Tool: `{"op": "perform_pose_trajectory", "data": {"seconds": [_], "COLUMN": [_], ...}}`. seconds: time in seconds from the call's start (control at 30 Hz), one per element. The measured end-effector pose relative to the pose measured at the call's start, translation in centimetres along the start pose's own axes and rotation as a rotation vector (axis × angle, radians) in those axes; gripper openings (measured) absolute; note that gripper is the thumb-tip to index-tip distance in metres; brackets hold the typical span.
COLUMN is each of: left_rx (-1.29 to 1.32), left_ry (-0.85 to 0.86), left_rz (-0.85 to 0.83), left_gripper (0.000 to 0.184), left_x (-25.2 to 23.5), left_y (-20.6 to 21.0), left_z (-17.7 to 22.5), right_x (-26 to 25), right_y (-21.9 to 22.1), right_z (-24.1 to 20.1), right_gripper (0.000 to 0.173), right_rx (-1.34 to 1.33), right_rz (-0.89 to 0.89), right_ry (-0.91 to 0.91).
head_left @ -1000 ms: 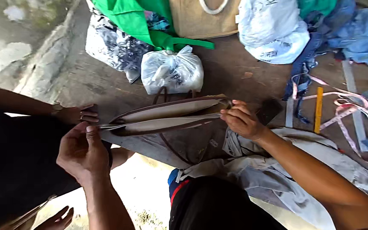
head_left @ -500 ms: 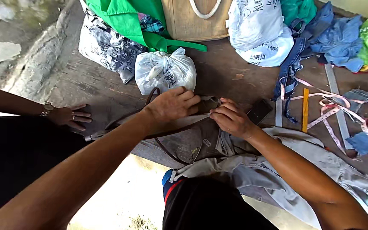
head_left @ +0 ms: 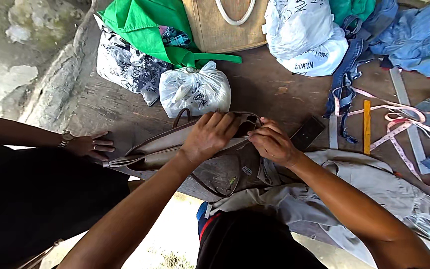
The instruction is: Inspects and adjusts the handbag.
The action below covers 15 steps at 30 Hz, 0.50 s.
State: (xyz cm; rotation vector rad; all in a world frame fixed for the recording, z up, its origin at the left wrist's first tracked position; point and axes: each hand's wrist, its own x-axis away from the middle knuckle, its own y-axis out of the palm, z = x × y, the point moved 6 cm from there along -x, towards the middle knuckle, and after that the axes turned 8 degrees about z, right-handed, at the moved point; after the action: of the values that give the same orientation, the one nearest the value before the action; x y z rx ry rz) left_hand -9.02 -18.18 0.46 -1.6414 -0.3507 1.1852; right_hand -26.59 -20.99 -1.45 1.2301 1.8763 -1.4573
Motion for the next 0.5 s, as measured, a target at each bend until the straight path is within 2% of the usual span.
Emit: {"op": "perform_pose_trajectory", "data": {"seconds": [0.1,0.23,0.33,0.43,0.5], "left_rx": [0.001,0.255,0.491,0.629,0.661], "left_ry": [-0.004,-0.328,-0.523,-0.647,-0.671], "left_rz": [0.051,0.051,-0.052,-0.137,-0.136], "left_gripper": [0.022,0.019,0.022,0.024,0.022], "left_x": [-0.6,-0.8,-1.5,-1.3,-1.2], "left_y": [0.4,-0.1,-0.2,0.2,0.3], "left_z": [0.0,-1.7,-3.0,-4.0,-4.2], "right_x": [0.1,0.2,-0.2,-0.6,-0.7], "right_y": [-0.1,-0.2,0.1,0.3,0.4], "right_z": [0.0,-0.1,-0.2,-0.3,-0.4], "right_gripper": [0.004,0.002,0.003,0.003,0.004], "right_rx": [0.008,0.027,0.036,0.031,0.029], "right_rz": [0.016,0.048,0.080,0.090,0.088], "right_ry": [0.021,0.081,0.108,0.132,0.144]}}
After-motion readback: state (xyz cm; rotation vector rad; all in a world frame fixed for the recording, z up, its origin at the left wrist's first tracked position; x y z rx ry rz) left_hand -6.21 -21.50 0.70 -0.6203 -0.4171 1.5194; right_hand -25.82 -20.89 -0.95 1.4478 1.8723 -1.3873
